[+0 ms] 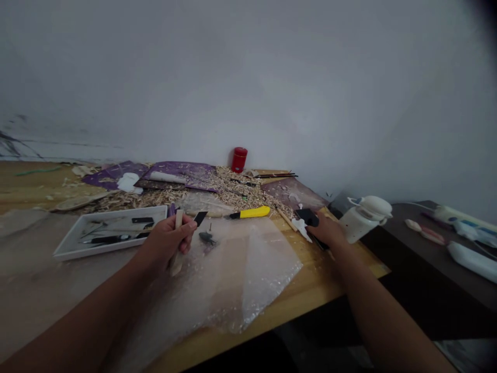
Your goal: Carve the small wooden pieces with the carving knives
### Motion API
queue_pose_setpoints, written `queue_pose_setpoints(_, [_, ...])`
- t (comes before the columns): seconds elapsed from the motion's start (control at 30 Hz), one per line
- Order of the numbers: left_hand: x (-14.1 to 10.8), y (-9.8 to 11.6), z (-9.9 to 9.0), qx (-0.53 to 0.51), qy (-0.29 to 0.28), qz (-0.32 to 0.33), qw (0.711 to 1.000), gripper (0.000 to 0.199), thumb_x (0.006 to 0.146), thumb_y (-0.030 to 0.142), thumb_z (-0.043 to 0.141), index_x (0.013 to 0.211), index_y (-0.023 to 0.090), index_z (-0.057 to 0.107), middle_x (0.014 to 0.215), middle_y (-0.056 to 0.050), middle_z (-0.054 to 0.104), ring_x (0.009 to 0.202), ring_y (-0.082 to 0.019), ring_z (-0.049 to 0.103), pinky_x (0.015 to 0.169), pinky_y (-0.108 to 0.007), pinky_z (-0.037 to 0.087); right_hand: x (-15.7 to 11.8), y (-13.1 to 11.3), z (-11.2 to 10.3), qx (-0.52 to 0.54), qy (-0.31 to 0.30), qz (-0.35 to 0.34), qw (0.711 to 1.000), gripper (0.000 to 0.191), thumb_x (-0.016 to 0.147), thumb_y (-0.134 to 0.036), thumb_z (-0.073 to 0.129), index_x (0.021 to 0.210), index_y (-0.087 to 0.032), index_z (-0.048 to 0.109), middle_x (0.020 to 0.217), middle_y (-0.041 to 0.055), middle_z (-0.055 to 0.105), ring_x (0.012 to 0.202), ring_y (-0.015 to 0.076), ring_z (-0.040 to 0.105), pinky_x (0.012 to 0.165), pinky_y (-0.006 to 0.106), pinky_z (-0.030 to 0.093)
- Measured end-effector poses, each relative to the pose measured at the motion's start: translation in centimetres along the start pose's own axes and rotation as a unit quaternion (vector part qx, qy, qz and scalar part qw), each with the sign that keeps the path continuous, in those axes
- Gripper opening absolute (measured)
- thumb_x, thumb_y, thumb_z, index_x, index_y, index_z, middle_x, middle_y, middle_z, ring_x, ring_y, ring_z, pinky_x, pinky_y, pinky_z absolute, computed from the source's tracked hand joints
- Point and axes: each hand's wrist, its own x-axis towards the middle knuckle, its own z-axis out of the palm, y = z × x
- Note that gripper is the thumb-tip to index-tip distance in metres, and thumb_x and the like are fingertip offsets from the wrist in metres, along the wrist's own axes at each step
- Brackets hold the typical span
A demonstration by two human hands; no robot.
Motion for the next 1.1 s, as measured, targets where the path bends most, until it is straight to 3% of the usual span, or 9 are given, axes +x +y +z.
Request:
queue_pose_setpoints(0.2, [-0.3,0.4,0.4,0.004,0.021,0.004,1.000,0.019,0.069,0.028,0.058,0.062,0.018,0.043,0.041,0.007,0.042,0.034,-0.006,0.036,0.036,-0.019,0.029,-0.1,-0.3,0.6,0.000,0.021,0.036,0.999,0.066,0.068,-0.053,0.051,0.119,-0.012,0.044,0.100,0.0175,0.061,0.093,0.0320,0.058,0.071,0.037,0.043])
queue_pose_setpoints(0.53, [-0.2,0.6,0.1,-0.003,0.017,0.006,1.000,0.020,0.066,0.027,0.061,0.063,0.017,0.044,0.042,0.007,0.042,0.034,-0.006,0.037,0.036,-0.018,0.030,-0.7,-0.2,0.2,0.024,0.012,0.047,0.999,0.066,0.068,-0.057,0.049,0.115,-0.011,0.047,0.102,0.0187,0.060,0.092,0.0318,0.058,0.070,0.036,0.043])
queue_pose_setpoints(0.67, [-0.2,0.8,0.2,-0.002,0.019,0.003,1.000,0.020,0.066,0.027,0.061,0.065,0.017,0.044,0.042,0.008,0.042,0.034,-0.006,0.038,0.035,-0.018,0.031,-0.9,1.6,-0.6,0.041,0.001,0.012,0.999,0.059,0.076,-0.055,0.041,0.116,-0.012,0.048,0.107,0.0167,0.059,0.096,0.0282,0.056,0.073,0.033,0.041])
queue_pose_setpoints(0.83, [0.0,0.2,0.0,0.011,0.012,-0.004,1.000,0.019,0.068,0.027,0.060,0.066,0.017,0.044,0.043,0.008,0.041,0.033,-0.005,0.036,0.036,-0.018,0.032,-2.1,4.7,-1.4,0.054,-0.054,-0.054,0.996,0.026,0.079,-0.039,0.045,0.086,-0.020,0.062,0.084,0.0054,0.066,0.077,0.0196,0.059,0.064,0.026,0.040])
queue_pose_setpoints(1.1, [0.5,-0.6,-0.6,0.025,-0.015,-0.003,1.000,0.019,0.071,0.029,0.058,0.067,0.018,0.044,0.046,0.007,0.042,0.036,-0.005,0.037,0.037,-0.018,0.032,-3.2,7.8,-2.0,0.058,-0.070,-0.037,0.995,0.032,0.077,-0.044,0.047,0.083,-0.018,0.065,0.079,0.0060,0.066,0.072,0.0203,0.059,0.059,0.027,0.038])
